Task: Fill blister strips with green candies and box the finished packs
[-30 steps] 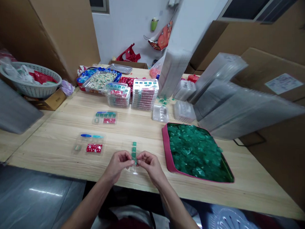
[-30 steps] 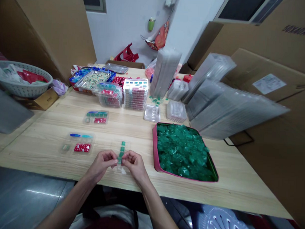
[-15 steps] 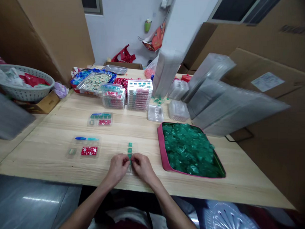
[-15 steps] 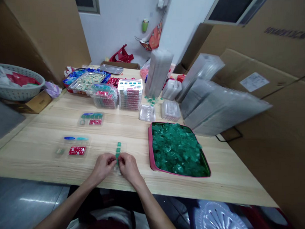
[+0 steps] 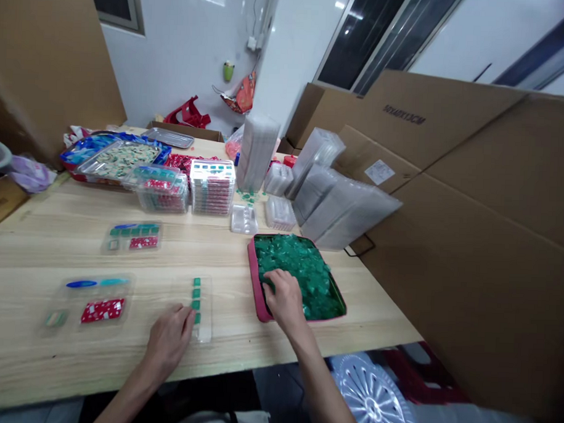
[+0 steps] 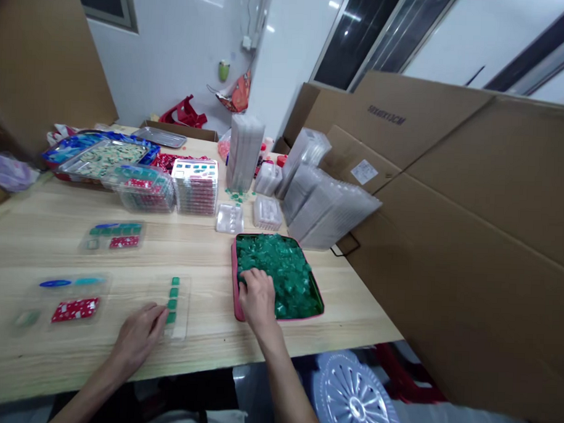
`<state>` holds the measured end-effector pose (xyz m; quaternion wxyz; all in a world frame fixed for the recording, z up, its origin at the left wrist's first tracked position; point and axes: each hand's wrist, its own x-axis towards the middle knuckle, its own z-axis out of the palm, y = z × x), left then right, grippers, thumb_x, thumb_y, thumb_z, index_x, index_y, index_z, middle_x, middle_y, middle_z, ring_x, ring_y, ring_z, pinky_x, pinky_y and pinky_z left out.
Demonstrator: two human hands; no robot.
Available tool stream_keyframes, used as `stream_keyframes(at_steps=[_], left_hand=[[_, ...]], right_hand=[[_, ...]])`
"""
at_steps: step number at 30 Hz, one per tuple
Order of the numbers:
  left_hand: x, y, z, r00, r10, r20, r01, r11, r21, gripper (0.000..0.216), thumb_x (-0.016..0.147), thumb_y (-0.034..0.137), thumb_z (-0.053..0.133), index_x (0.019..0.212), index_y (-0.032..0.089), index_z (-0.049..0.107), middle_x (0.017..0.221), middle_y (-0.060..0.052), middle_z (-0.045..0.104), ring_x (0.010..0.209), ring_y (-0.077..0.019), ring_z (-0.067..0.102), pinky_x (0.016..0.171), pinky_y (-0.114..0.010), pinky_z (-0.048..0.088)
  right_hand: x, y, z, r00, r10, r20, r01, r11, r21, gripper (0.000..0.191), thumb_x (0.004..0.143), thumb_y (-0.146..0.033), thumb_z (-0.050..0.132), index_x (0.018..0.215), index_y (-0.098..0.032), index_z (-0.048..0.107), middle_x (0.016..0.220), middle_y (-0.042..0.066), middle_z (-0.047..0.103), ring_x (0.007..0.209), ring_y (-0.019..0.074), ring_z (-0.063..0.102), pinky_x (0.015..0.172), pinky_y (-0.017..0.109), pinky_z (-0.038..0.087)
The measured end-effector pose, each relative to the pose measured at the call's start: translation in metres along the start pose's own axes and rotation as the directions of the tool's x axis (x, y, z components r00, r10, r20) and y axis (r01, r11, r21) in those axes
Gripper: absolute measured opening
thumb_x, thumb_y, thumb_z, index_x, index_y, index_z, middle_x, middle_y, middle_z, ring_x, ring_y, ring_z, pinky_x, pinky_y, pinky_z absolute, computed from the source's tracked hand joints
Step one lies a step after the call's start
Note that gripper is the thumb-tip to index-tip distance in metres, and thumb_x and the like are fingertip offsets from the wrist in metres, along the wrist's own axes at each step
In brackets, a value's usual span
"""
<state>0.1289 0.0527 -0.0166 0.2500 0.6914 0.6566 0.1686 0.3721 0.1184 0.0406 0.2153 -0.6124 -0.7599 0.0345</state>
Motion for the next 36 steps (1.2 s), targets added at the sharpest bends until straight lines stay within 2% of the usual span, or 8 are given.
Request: stream_keyframes(at_steps=[5, 8, 10, 14, 16, 19, 27, 36], left_hand=[[-0.003, 0.004, -0.005, 0.99, -0.006, -0.141, -0.018, 0.985, -0.169, 0.03, 0.087, 0.035, 0.039, 0.078, 0.018, 0.063, 0.074, -0.005, 0.062, 0.069, -0.0186, 0.06, 0.065, -0.029, 0.042], [-0.002, 0.011, -0.012, 0.985, -0.002, -0.17, -0.05, 0.953, -0.299, 0.025, 0.084, 0.033, 0.044, 0.074, 0.018, 0.062, 0.071, -0.004, 0.06, 0.063, -0.0161, 0.057, 0.062, -0.028, 0.041], [0.0, 0.018, -0.016, 0.989, -0.003, -0.145, -0.057, 0.912, -0.407, 0.023, 0.082, 0.03, 0.046, 0.07, 0.018, 0.062, 0.068, -0.003, 0.059, 0.06, -0.015, 0.055, 0.059, -0.027, 0.041], [0.003, 0.034, -0.016, 0.998, -0.012, -0.058, -0.031, 0.738, -0.674, 0.015, 0.076, 0.024, 0.053, 0.069, 0.016, 0.063, 0.068, -0.003, 0.059, 0.063, -0.0148, 0.056, 0.056, -0.024, 0.042], [0.002, 0.04, -0.015, 0.998, -0.026, -0.063, -0.031, 0.653, -0.757, 0.011, 0.074, 0.021, 0.055, 0.07, 0.016, 0.064, 0.068, -0.003, 0.06, 0.063, -0.0142, 0.056, 0.057, -0.023, 0.043], [-0.002, 0.042, -0.017, 0.989, -0.075, -0.131, -0.06, 0.603, -0.795, 0.01, 0.074, 0.018, 0.056, 0.073, 0.016, 0.066, 0.071, -0.003, 0.061, 0.066, -0.0138, 0.057, 0.059, -0.023, 0.043], [-0.016, 0.031, -0.022, 0.96, -0.132, -0.245, -0.106, 0.641, -0.76, 0.012, 0.075, 0.013, 0.056, 0.076, 0.017, 0.066, 0.077, -0.004, 0.062, 0.072, -0.0153, 0.059, 0.064, -0.024, 0.047], [-0.018, 0.033, -0.02, 0.938, -0.147, -0.314, -0.123, 0.705, -0.699, 0.012, 0.074, 0.012, 0.057, 0.076, 0.018, 0.068, 0.078, -0.005, 0.061, 0.073, -0.016, 0.058, 0.064, -0.025, 0.046]], right_hand=[[0.008, 0.017, 0.006, 0.999, -0.007, 0.042, 0.013, 0.989, -0.149, 0.011, 0.073, -0.01, 0.053, 0.077, -0.018, 0.06, 0.075, 0.005, 0.065, 0.079, 0.0211, 0.054, 0.071, 0.032, 0.031], [0.002, 0.014, -0.002, 0.999, 0.043, 0.021, -0.044, 0.999, 0.023, 0.011, 0.072, -0.013, 0.054, 0.078, -0.018, 0.061, 0.078, 0.005, 0.066, 0.077, 0.0209, 0.056, 0.073, 0.033, 0.034], [-0.005, 0.008, -0.009, 0.991, 0.125, 0.046, -0.133, 0.949, 0.287, 0.01, 0.072, -0.019, 0.056, 0.08, -0.018, 0.062, 0.078, 0.005, 0.066, 0.076, 0.0201, 0.057, 0.073, 0.033, 0.039], [-0.02, -0.018, -0.006, 0.923, 0.217, 0.318, -0.385, 0.502, 0.774, 0.018, 0.069, -0.032, 0.068, 0.082, -0.019, 0.065, 0.072, 0.002, 0.065, 0.064, 0.0163, 0.058, 0.062, 0.03, 0.046], [-0.025, -0.035, 0.004, 0.881, 0.192, 0.431, -0.471, 0.289, 0.834, 0.023, 0.064, -0.033, 0.075, 0.08, -0.019, 0.067, 0.072, 0.002, 0.067, 0.063, 0.0159, 0.06, 0.062, 0.03, 0.049], [-0.03, -0.057, 0.023, 0.856, 0.14, 0.498, -0.516, 0.149, 0.844, 0.023, 0.059, -0.03, 0.08, 0.076, -0.019, 0.07, 0.072, 0.003, 0.068, 0.066, 0.0164, 0.062, 0.067, 0.031, 0.051], [-0.034, -0.081, 0.043, 0.872, 0.088, 0.482, -0.489, 0.207, 0.847, 0.019, 0.063, -0.029, 0.078, 0.077, -0.02, 0.07, 0.073, 0.002, 0.068, 0.068, 0.0157, 0.061, 0.066, 0.028, 0.049], [-0.042, -0.083, 0.058, 0.863, 0.176, 0.473, -0.497, 0.128, 0.858, 0.019, 0.061, -0.031, 0.079, 0.075, -0.02, 0.071, 0.076, 0.003, 0.07, 0.072, 0.0168, 0.063, 0.071, 0.03, 0.05]])
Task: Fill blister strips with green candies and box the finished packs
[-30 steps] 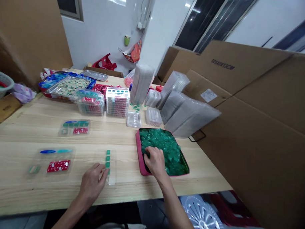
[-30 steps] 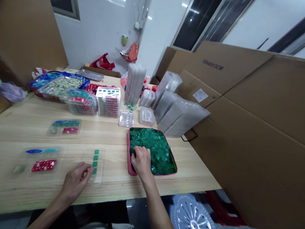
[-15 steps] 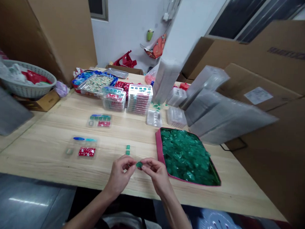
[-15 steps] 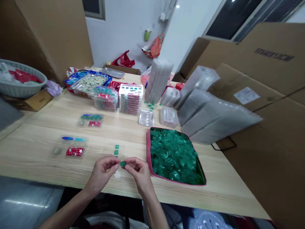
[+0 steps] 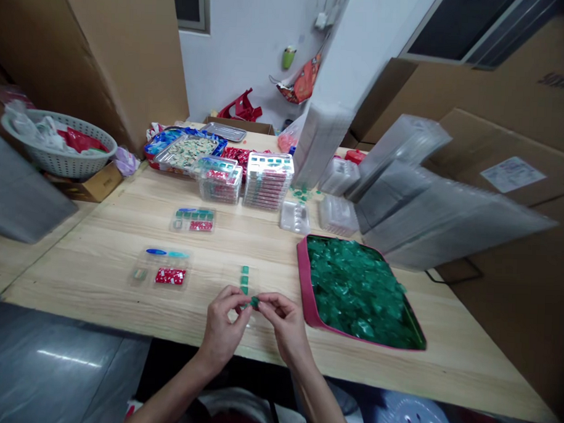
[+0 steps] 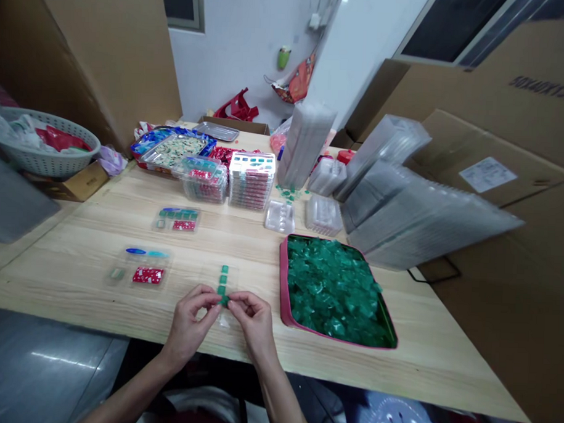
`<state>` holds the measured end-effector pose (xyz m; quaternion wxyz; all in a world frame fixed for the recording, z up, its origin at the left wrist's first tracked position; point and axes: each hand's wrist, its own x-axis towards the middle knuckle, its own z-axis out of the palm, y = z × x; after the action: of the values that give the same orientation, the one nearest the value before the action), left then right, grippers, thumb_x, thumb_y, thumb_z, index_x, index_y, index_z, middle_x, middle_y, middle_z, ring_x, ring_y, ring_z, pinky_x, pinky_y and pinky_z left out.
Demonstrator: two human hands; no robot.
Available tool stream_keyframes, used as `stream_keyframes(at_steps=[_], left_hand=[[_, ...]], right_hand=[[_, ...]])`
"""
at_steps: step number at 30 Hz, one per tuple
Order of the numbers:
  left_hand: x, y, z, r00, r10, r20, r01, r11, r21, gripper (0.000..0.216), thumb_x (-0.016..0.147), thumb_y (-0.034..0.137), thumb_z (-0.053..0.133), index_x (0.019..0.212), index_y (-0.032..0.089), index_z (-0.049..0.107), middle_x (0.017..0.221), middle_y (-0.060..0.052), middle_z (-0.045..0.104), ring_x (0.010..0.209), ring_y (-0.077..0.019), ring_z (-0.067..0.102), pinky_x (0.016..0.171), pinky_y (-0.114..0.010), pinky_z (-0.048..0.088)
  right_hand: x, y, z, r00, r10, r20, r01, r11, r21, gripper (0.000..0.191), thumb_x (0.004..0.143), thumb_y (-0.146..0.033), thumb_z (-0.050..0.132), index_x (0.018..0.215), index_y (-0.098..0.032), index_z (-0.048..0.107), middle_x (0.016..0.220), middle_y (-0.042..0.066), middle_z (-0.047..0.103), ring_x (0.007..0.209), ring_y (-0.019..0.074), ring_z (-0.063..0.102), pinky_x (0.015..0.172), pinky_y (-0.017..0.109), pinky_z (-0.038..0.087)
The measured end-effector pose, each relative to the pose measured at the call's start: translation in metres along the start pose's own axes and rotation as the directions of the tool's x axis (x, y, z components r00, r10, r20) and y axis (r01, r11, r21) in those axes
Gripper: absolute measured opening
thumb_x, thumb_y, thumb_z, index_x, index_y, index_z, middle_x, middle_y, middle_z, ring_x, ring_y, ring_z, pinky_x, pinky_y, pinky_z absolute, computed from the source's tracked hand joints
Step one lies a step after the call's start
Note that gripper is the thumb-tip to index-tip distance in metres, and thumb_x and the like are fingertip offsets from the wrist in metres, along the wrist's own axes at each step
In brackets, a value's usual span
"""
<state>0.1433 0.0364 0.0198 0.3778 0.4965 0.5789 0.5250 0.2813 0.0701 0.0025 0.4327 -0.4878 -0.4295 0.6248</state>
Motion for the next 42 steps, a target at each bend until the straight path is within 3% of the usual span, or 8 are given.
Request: stream_keyframes(at_steps=[9, 15, 21, 24, 30, 34, 38, 42], left_hand=[[-0.004, -0.005, -0.001, 1.0, -0.011, 0.007, 0.012, 0.999, -0.052, 0.006, 0.07, 0.013, 0.06, 0.069, 0.018, 0.064, 0.074, -0.003, 0.059, 0.067, -0.0145, 0.056, 0.061, -0.024, 0.045], [0.0, -0.012, -0.014, 0.977, -0.177, 0.118, 0.187, 0.979, -0.077, 0.008, 0.071, 0.018, 0.059, 0.071, 0.016, 0.067, 0.068, -0.003, 0.067, 0.064, -0.0151, 0.06, 0.061, -0.024, 0.046], [0.006, -0.028, -0.029, 0.964, -0.258, 0.063, 0.253, 0.964, 0.077, 0.01, 0.07, 0.019, 0.057, 0.067, 0.016, 0.066, 0.065, -0.003, 0.067, 0.062, -0.0159, 0.061, 0.058, -0.024, 0.047], [0.004, -0.034, -0.027, 0.965, -0.246, 0.087, 0.234, 0.964, 0.126, 0.011, 0.071, 0.018, 0.054, 0.069, 0.016, 0.065, 0.069, -0.004, 0.068, 0.064, -0.0168, 0.062, 0.06, -0.026, 0.048], [-0.001, -0.046, -0.023, 0.965, -0.238, 0.114, 0.212, 0.955, 0.207, 0.012, 0.072, 0.016, 0.052, 0.071, 0.016, 0.064, 0.07, -0.004, 0.067, 0.066, -0.0172, 0.062, 0.064, -0.028, 0.048], [-0.001, -0.051, -0.023, 0.966, -0.225, 0.128, 0.189, 0.951, 0.245, 0.014, 0.072, 0.013, 0.049, 0.072, 0.016, 0.063, 0.071, -0.004, 0.066, 0.067, -0.0167, 0.062, 0.065, -0.028, 0.048], [-0.006, -0.046, -0.022, 0.978, -0.159, 0.136, 0.104, 0.933, 0.344, 0.015, 0.073, 0.01, 0.048, 0.073, 0.015, 0.062, 0.072, -0.005, 0.064, 0.067, -0.0171, 0.06, 0.064, -0.029, 0.049], [-0.022, -0.041, -0.018, 0.972, 0.186, 0.143, -0.232, 0.86, 0.455, 0.025, 0.079, 0.01, 0.044, 0.097, 0.014, 0.061, 0.095, -0.01, 0.066, 0.089, -0.0207, 0.061, 0.079, -0.035, 0.051]], right_hand=[[-0.001, 0.004, 0.006, 1.0, 0.025, 0.002, -0.025, 0.999, 0.045, 0.023, 0.056, -0.027, 0.081, 0.074, -0.02, 0.07, 0.075, 0.003, 0.07, 0.069, 0.0172, 0.063, 0.066, 0.03, 0.051], [0.002, 0.004, -0.004, 0.994, -0.083, 0.069, 0.095, 0.974, -0.205, 0.014, 0.066, -0.026, 0.073, 0.079, -0.021, 0.07, 0.077, 0.003, 0.07, 0.07, 0.0181, 0.063, 0.069, 0.031, 0.05], [-0.001, 0.002, -0.006, 0.923, -0.195, 0.331, 0.366, 0.711, -0.6, 0.01, 0.076, -0.014, 0.058, 0.079, -0.02, 0.065, 0.078, 0.005, 0.066, 0.075, 0.0194, 0.061, 0.07, 0.031, 0.047], [-0.006, 0.005, 0.001, 0.859, -0.194, 0.473, 0.494, 0.556, -0.669, 0.019, 0.079, -0.008, 0.05, 0.084, -0.02, 0.063, 0.083, 0.006, 0.064, 0.078, 0.0187, 0.059, 0.071, 0.03, 0.046], [-0.007, 0.014, 0.01, 0.799, -0.205, 0.566, 0.602, 0.283, -0.747, 0.024, 0.082, -0.005, 0.042, 0.076, -0.019, 0.061, 0.078, 0.007, 0.061, 0.076, 0.0186, 0.055, 0.069, 0.029, 0.044], [-0.001, 0.019, 0.01, 0.773, -0.229, 0.592, 0.633, 0.337, -0.697, 0.026, 0.081, -0.004, 0.042, 0.074, -0.017, 0.063, 0.076, 0.006, 0.059, 0.071, 0.0166, 0.054, 0.064, 0.025, 0.044], [-0.001, 0.017, 0.005, 0.791, -0.203, 0.578, 0.6, 0.449, -0.663, 0.024, 0.082, -0.006, 0.045, 0.081, -0.017, 0.066, 0.082, 0.007, 0.059, 0.073, 0.0154, 0.056, 0.065, 0.024, 0.046], [-0.001, 0.01, -0.004, 0.852, -0.191, 0.487, 0.483, 0.646, -0.592, 0.021, 0.084, -0.014, 0.048, 0.095, -0.018, 0.066, 0.086, 0.006, 0.063, 0.078, 0.0163, 0.061, 0.071, 0.026, 0.05]])
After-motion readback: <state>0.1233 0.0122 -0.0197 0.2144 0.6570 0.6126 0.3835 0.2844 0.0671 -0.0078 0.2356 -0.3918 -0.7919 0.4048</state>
